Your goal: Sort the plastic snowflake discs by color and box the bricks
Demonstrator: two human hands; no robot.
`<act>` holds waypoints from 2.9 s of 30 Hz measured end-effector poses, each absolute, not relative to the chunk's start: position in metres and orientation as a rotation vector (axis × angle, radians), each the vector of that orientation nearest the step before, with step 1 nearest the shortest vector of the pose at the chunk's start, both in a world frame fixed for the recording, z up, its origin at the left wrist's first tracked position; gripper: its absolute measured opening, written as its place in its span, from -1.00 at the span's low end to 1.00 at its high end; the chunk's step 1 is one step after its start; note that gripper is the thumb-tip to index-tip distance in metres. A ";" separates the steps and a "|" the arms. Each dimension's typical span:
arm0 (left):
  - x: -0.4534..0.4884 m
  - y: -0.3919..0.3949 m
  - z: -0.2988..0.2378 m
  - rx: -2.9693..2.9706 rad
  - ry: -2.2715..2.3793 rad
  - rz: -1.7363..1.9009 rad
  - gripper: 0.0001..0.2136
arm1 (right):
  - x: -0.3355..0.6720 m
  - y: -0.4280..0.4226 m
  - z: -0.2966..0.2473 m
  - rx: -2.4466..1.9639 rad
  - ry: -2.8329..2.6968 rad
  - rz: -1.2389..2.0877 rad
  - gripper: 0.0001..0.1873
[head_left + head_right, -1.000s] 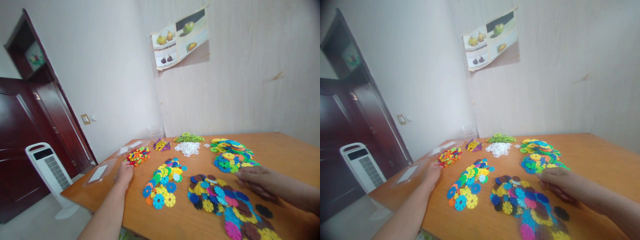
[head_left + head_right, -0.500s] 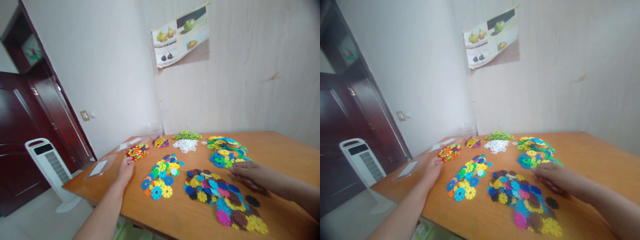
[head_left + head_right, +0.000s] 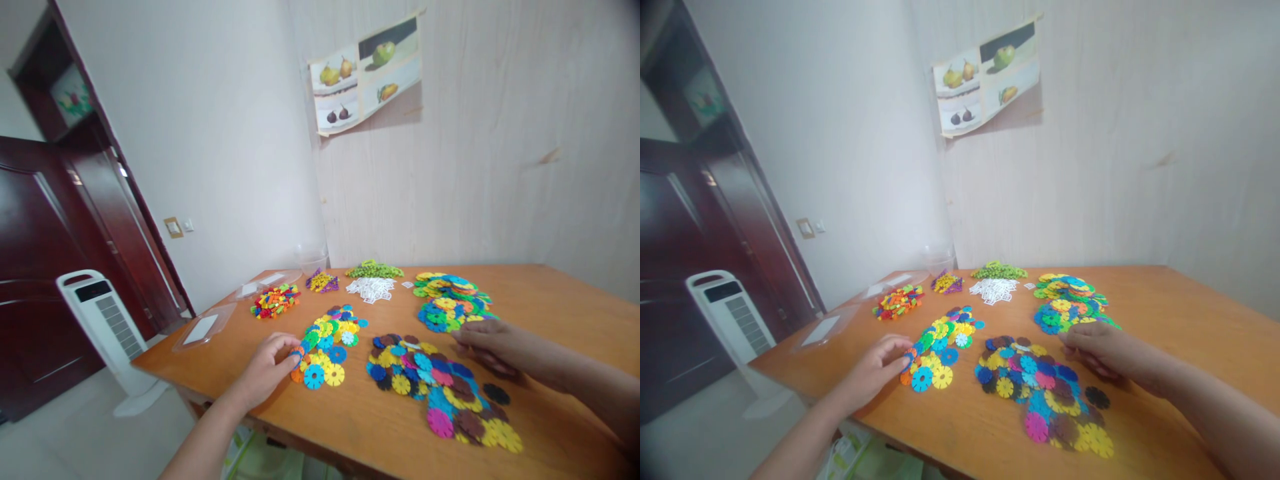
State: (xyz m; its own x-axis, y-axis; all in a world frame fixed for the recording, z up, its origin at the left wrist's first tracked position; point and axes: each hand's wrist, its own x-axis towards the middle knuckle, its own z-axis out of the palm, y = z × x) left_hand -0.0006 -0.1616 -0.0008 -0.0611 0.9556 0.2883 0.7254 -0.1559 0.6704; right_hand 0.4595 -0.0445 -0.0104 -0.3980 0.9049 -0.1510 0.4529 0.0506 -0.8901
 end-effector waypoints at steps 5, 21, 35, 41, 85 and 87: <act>0.007 -0.159 -0.001 2.193 1.816 0.879 -0.75 | 0.458 -0.046 -0.009 -1.365 -1.890 1.313 -0.43; -0.025 -0.119 -0.010 2.023 2.155 1.192 -0.82 | 0.460 -0.043 -0.013 -1.385 -1.921 1.295 -0.42; -0.111 -0.068 -0.021 1.334 2.678 1.123 -0.83 | 0.465 -0.034 -0.024 -1.343 -1.932 1.317 -0.42; -0.111 -0.071 -0.025 1.264 2.643 1.216 -0.74 | 0.467 -0.033 -0.026 -1.336 -1.957 1.303 -0.42; 0.034 -0.116 0.009 2.353 2.227 0.785 -0.92 | 0.460 -0.034 -0.022 -1.374 -1.925 1.298 -0.46; 0.019 -0.110 0.011 2.283 2.340 0.863 -0.89 | 0.460 -0.034 -0.022 -1.391 -1.921 1.307 -0.45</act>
State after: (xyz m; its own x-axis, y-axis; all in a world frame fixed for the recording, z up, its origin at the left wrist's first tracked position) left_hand 0.0194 -0.1099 0.0113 -0.0730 0.8606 0.5040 0.9818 -0.0270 0.1882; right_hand 0.4600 -0.0339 -0.0218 -0.4042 0.8979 -0.1746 0.4919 0.0525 -0.8691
